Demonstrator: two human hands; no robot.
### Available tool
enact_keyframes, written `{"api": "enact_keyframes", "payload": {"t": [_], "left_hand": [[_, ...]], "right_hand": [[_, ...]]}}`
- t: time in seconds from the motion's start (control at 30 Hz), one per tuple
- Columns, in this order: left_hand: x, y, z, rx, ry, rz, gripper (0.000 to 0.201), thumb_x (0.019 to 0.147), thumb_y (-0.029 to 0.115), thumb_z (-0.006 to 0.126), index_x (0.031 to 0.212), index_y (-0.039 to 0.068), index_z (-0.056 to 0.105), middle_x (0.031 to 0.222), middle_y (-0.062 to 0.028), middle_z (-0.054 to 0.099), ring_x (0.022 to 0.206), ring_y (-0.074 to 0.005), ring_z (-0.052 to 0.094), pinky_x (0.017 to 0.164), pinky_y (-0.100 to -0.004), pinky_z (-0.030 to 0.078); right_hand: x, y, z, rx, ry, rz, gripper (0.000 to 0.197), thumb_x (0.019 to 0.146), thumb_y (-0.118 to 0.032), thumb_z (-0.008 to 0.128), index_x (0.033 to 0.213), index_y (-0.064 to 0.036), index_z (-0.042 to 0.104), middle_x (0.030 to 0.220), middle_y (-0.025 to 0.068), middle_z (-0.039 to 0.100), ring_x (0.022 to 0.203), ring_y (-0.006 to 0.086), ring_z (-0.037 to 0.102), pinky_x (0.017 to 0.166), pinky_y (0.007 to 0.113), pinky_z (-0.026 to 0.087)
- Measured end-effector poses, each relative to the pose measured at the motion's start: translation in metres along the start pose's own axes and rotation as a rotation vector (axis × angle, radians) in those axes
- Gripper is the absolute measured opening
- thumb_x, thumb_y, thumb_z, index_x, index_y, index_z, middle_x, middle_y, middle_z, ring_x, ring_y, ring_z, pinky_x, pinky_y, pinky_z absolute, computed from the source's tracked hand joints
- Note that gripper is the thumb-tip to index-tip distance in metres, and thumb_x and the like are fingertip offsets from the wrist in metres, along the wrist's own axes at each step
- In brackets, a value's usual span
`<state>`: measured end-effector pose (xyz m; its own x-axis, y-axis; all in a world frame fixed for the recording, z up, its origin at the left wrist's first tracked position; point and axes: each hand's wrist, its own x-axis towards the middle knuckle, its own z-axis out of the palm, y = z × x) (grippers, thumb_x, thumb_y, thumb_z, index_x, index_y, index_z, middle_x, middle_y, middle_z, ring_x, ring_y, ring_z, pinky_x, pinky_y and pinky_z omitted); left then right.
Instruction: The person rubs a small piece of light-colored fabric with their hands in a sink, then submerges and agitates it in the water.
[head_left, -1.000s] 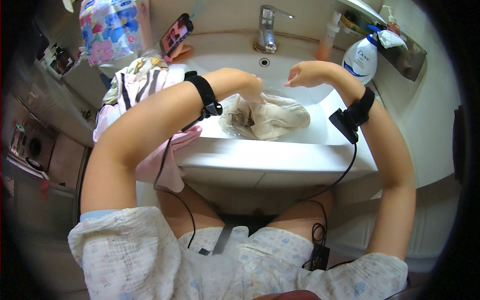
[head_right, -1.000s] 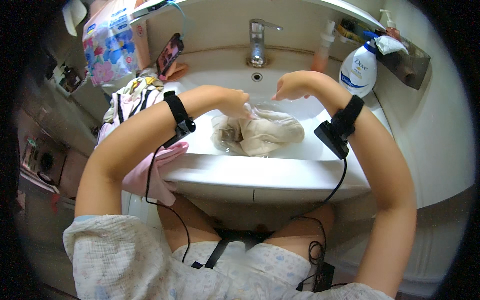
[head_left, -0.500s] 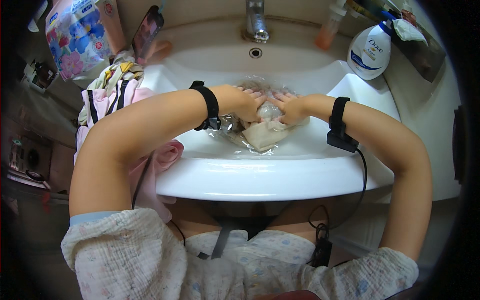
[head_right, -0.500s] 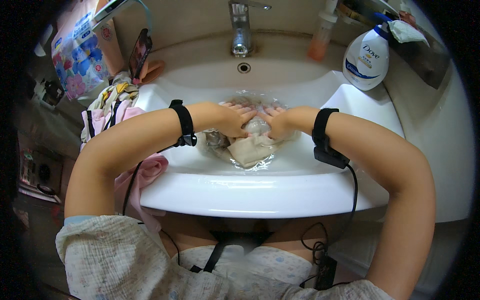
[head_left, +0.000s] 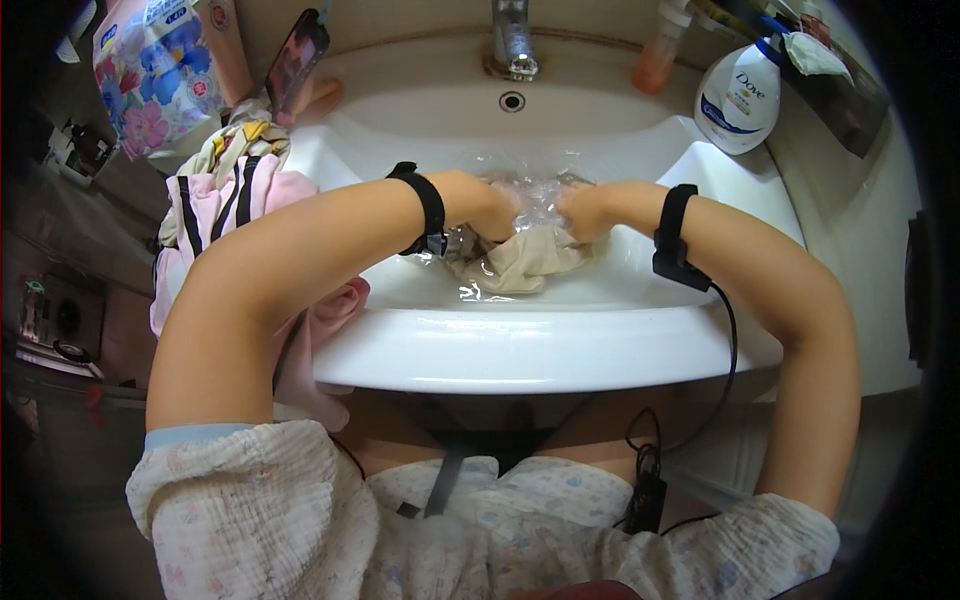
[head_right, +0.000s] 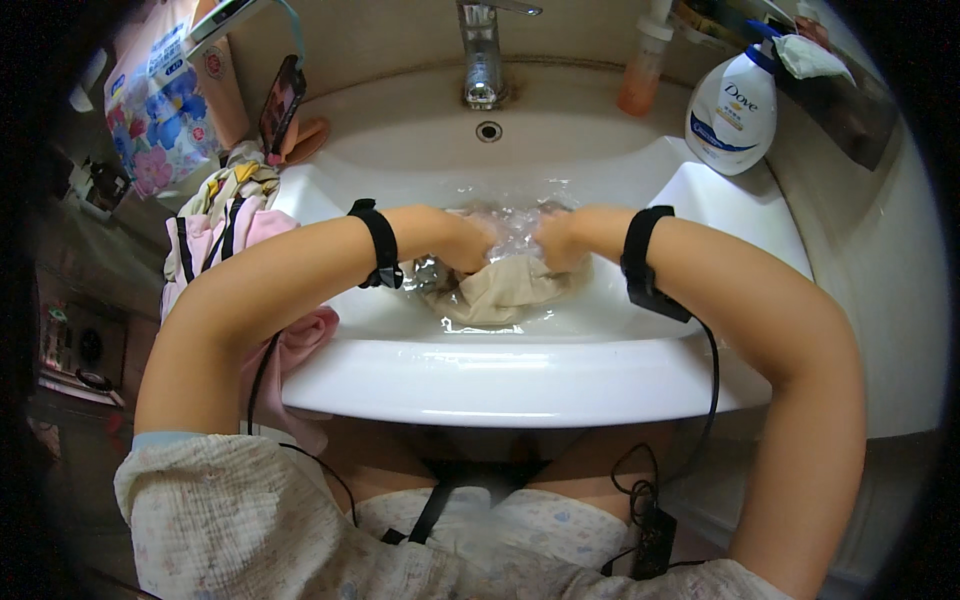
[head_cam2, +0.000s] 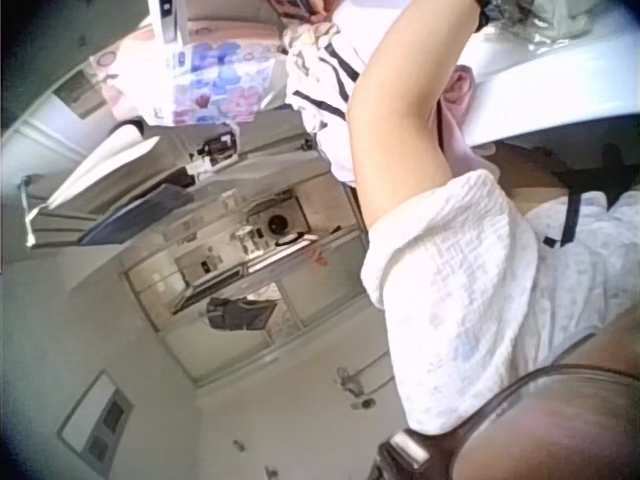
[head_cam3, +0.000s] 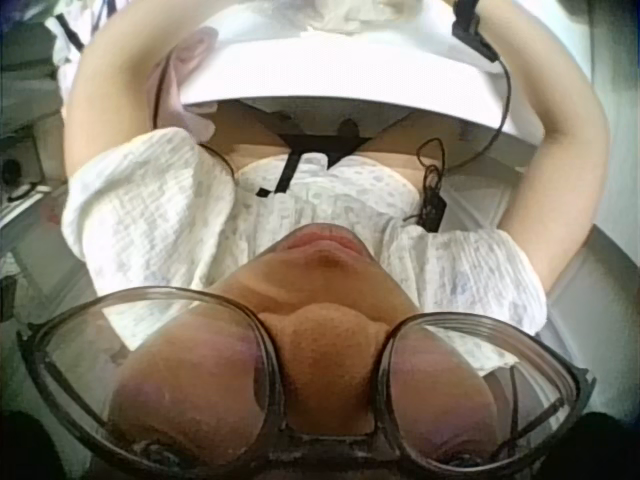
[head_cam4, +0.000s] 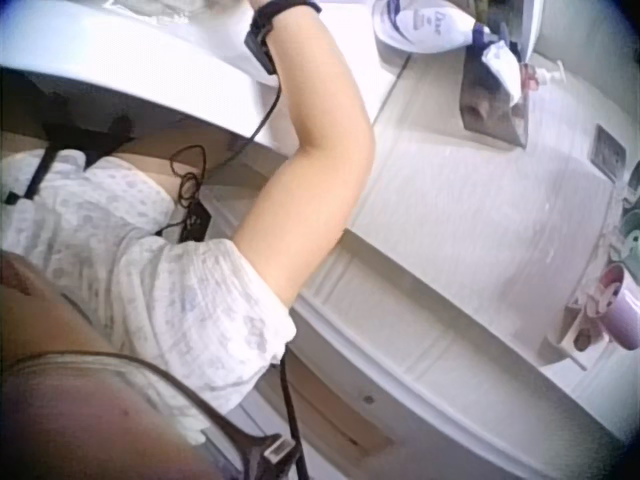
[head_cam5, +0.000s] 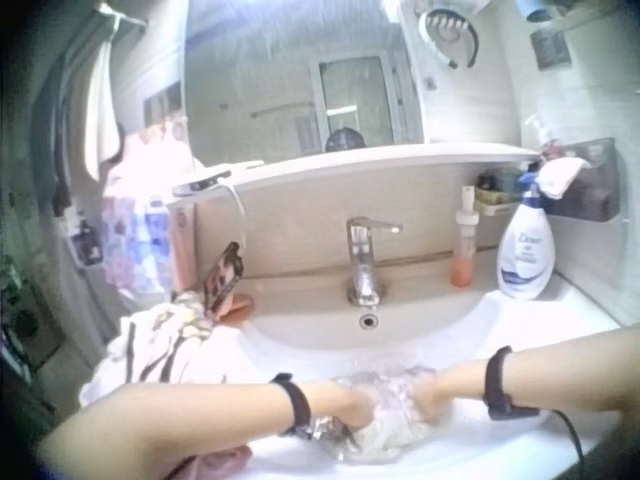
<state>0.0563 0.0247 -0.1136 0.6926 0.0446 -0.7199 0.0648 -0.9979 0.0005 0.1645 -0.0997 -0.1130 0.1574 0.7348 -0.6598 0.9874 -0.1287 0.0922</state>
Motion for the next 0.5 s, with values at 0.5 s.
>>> {"api": "enact_keyframes", "payload": {"t": [0.5], "left_hand": [[0.0,0.005,0.003,0.089,0.175,0.074,0.072,0.08,0.048,0.05,0.135,0.007,0.028,0.141,-0.0157,0.025,0.131,-0.0312,0.023,0.107,-0.0396,0.022]], "right_hand": [[-0.009,0.003,0.017,-0.041,0.167,-0.042,0.061,0.075,-0.027,0.059,0.129,-0.006,0.039,0.138,0.0152,0.03,0.124,0.0307,0.035,0.103,0.043,0.025]]}}
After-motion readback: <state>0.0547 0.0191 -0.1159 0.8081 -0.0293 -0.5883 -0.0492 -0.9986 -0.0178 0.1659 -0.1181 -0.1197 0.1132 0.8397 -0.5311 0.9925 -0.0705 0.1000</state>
